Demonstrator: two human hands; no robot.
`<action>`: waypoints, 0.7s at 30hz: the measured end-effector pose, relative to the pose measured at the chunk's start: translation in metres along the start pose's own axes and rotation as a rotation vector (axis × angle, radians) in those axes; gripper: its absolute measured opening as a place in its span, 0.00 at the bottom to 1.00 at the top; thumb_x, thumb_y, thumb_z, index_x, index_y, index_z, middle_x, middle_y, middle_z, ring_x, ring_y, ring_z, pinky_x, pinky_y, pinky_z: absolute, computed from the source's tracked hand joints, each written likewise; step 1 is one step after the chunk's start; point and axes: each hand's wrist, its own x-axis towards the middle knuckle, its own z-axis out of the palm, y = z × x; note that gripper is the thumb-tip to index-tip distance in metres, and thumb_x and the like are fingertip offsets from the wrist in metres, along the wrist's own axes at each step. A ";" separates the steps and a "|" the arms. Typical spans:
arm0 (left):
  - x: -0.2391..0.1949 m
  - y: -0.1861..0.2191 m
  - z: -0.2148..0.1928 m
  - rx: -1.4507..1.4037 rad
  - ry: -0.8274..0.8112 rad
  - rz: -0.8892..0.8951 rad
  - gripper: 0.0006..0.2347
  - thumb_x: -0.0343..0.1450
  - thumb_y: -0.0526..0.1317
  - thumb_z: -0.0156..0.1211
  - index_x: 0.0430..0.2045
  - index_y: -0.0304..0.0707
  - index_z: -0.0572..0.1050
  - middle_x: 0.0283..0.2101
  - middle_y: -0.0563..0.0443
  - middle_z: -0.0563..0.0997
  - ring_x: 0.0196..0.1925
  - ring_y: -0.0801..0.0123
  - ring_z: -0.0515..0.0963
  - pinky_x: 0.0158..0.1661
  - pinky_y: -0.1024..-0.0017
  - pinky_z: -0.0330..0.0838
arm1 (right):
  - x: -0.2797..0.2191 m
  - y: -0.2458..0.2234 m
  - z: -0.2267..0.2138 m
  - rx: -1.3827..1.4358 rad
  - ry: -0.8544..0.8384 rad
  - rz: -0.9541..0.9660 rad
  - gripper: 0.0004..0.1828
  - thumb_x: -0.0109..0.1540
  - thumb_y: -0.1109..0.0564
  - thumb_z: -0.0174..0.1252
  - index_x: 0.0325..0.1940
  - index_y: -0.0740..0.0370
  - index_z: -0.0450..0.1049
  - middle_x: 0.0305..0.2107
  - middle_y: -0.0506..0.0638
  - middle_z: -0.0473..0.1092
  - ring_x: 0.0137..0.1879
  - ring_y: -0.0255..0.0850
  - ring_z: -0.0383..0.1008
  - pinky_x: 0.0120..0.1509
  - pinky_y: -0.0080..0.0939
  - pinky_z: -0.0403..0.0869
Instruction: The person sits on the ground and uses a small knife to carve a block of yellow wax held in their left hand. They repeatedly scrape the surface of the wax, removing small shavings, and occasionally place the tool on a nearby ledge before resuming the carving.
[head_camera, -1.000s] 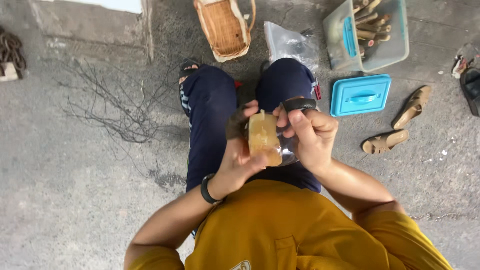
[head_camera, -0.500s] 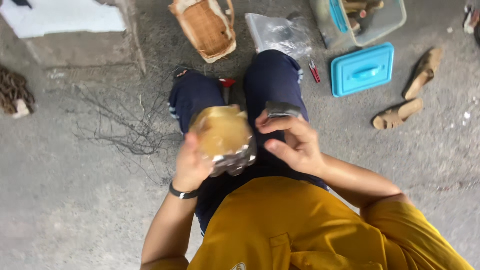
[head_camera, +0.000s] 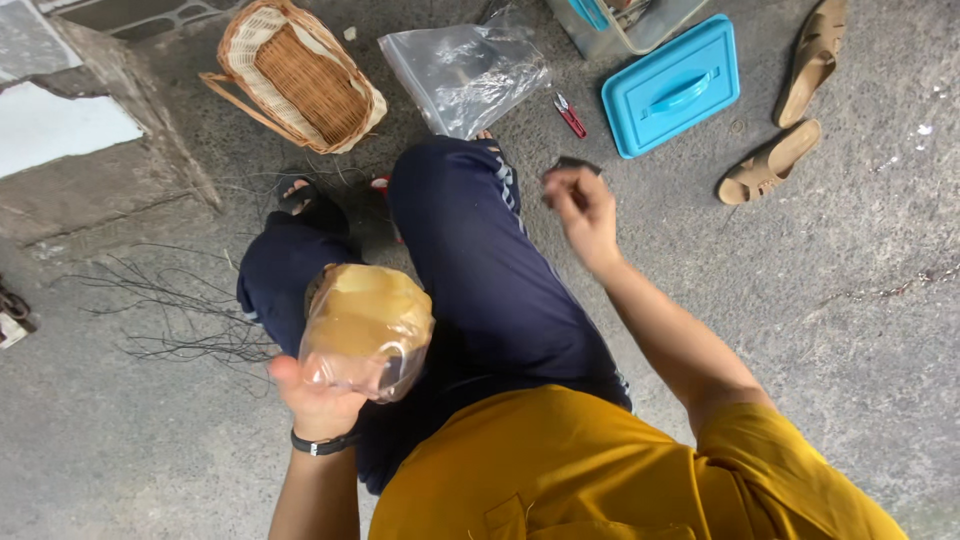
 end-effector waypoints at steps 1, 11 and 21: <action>0.005 -0.002 -0.004 0.002 0.008 0.004 0.32 0.66 0.61 0.54 0.54 0.32 0.63 0.55 0.32 0.70 0.58 0.41 0.69 0.56 0.41 0.63 | 0.009 0.033 -0.006 0.004 -0.006 0.006 0.02 0.63 0.65 0.58 0.38 0.65 0.76 0.26 0.56 0.72 0.31 0.39 0.72 0.37 0.39 0.72; 0.078 -0.015 0.028 0.255 -0.038 -0.100 0.25 0.66 0.57 0.68 0.45 0.40 0.68 0.46 0.42 0.70 0.58 0.52 0.65 0.61 0.51 0.53 | 0.091 0.275 -0.027 -0.900 -0.361 0.338 0.20 0.57 0.49 0.57 0.51 0.54 0.67 0.44 0.64 0.64 0.53 0.63 0.63 0.54 0.59 0.67; 0.135 -0.021 0.022 0.289 -0.057 -0.139 0.18 0.67 0.51 0.69 0.37 0.37 0.73 0.41 0.41 0.76 0.49 0.52 0.71 0.55 0.58 0.62 | 0.132 0.309 -0.012 -1.152 -0.264 0.481 0.15 0.60 0.58 0.45 0.52 0.54 0.63 0.42 0.61 0.66 0.49 0.59 0.62 0.46 0.61 0.66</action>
